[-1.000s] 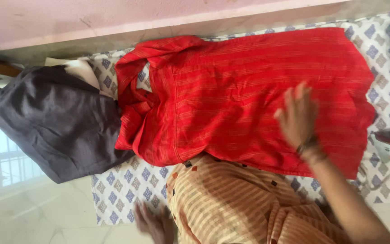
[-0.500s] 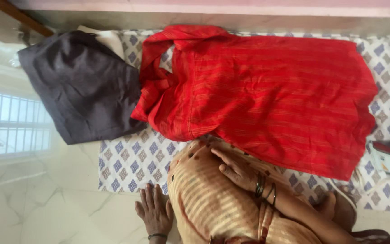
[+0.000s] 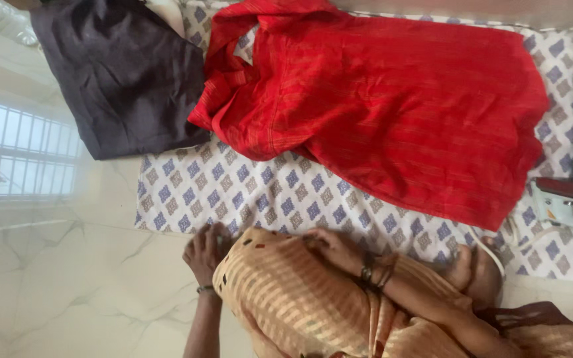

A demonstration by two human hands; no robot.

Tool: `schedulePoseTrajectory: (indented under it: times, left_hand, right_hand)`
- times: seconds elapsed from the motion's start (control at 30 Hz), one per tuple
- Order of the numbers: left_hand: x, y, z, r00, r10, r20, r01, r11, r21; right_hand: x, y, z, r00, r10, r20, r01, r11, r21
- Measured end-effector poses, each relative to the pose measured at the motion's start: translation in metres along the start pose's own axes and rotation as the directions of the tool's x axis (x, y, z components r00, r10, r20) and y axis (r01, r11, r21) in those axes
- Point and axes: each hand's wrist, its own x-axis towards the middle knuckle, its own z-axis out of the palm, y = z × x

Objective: The person irons a red shirt laid out on a patterned mat on the floor. They use an electric iron to smooth the sleeves and body of the shirt, periodically adjusting the fabric with their hands.

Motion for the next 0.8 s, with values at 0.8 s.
schedulePoseTrajectory:
  times: [0.8]
  left_hand:
    - [0.224, 0.164, 0.135, 0.969, 0.244, -0.027, -0.232, 0.872, -0.432]
  right_hand:
    - [0.019, 0.083, -0.062, 0.822, 0.03, -0.569, -0.333, 0.835, -0.438]
